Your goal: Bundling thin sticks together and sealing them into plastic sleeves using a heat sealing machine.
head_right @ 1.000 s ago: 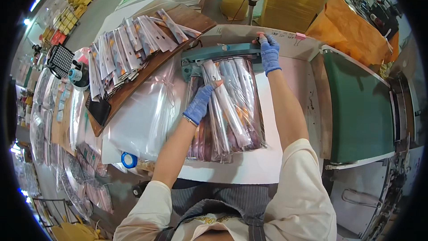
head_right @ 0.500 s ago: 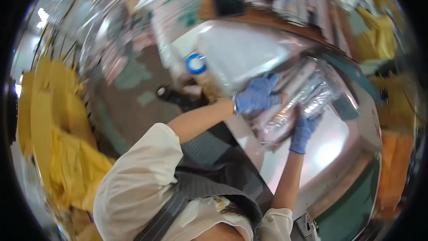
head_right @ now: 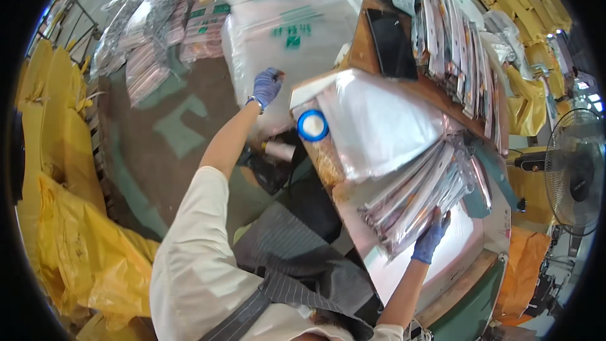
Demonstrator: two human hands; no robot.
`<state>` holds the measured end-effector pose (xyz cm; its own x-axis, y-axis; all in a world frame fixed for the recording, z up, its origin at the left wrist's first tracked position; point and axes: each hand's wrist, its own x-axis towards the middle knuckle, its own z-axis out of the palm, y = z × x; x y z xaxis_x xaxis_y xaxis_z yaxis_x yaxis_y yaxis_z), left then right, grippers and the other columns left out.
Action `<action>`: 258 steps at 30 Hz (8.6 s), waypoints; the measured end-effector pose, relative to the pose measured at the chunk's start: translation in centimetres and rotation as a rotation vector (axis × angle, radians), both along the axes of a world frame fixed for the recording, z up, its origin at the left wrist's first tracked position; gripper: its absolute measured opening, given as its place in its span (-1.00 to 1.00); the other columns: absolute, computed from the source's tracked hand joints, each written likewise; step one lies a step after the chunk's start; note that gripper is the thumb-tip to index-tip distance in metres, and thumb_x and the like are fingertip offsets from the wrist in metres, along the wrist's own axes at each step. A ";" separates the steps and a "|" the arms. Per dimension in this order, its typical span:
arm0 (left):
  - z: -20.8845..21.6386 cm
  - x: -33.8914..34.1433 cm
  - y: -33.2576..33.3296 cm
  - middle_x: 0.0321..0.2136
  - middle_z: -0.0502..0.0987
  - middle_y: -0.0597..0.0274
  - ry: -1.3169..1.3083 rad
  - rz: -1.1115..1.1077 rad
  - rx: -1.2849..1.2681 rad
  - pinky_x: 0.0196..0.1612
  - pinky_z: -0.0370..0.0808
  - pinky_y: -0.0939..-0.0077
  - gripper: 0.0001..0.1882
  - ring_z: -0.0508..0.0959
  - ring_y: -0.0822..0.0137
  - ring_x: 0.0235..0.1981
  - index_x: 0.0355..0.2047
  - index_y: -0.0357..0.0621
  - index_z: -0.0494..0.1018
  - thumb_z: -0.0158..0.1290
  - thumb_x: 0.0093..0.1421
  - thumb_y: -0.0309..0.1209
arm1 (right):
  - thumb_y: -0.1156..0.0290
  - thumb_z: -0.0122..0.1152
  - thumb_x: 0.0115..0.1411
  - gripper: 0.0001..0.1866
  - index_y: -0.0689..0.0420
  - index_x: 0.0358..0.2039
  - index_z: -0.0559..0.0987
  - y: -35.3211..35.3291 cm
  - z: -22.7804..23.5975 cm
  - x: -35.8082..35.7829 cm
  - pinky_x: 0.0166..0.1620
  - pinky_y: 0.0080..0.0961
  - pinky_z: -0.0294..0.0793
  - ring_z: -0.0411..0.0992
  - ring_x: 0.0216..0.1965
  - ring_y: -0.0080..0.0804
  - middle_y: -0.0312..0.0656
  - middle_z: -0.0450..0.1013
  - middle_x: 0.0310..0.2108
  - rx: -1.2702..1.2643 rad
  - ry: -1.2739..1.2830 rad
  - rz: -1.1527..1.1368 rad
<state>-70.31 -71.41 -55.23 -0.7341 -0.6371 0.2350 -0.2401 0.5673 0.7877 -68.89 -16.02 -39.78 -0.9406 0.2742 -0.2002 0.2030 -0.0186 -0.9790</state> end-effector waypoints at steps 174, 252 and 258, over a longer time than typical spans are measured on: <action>18.2 35.3 16.8 -0.33 0.37 0.12 0.413 0.041 0.579 -0.24 0.36 0.47 -0.65 0.39 0.34 -0.31 -0.10 -0.22 0.28 -0.10 0.20 -0.25 | 0.36 -0.07 0.12 -0.61 0.28 -0.07 0.38 -32.8 -0.9 8.7 -0.03 -0.37 0.30 0.31 -0.06 -0.30 0.02 0.34 -0.12 1.222 1.115 0.707; 15.2 27.8 47.1 -0.45 0.45 0.28 -0.809 -2.378 0.294 -0.31 0.37 0.67 -0.85 0.40 0.54 -0.43 -0.30 -0.28 0.38 -0.02 0.10 -0.52 | 0.19 0.04 0.08 -0.76 0.10 -0.52 0.38 -11.3 -4.1 52.5 -0.47 -0.23 0.32 0.39 -0.54 -0.12 -0.04 0.34 -0.63 0.668 -0.455 -0.645; 16.8 35.0 53.7 -0.49 0.41 0.35 -0.901 -2.358 0.315 -0.35 0.35 0.73 -0.88 0.39 0.57 -0.45 -0.31 -0.28 0.38 -0.04 0.14 -0.52 | 0.25 0.03 0.08 -0.79 0.14 -0.46 0.40 -7.9 -5.1 52.0 -0.57 -0.21 0.33 0.43 -0.58 -0.16 -0.06 0.37 -0.67 0.774 -0.506 -0.694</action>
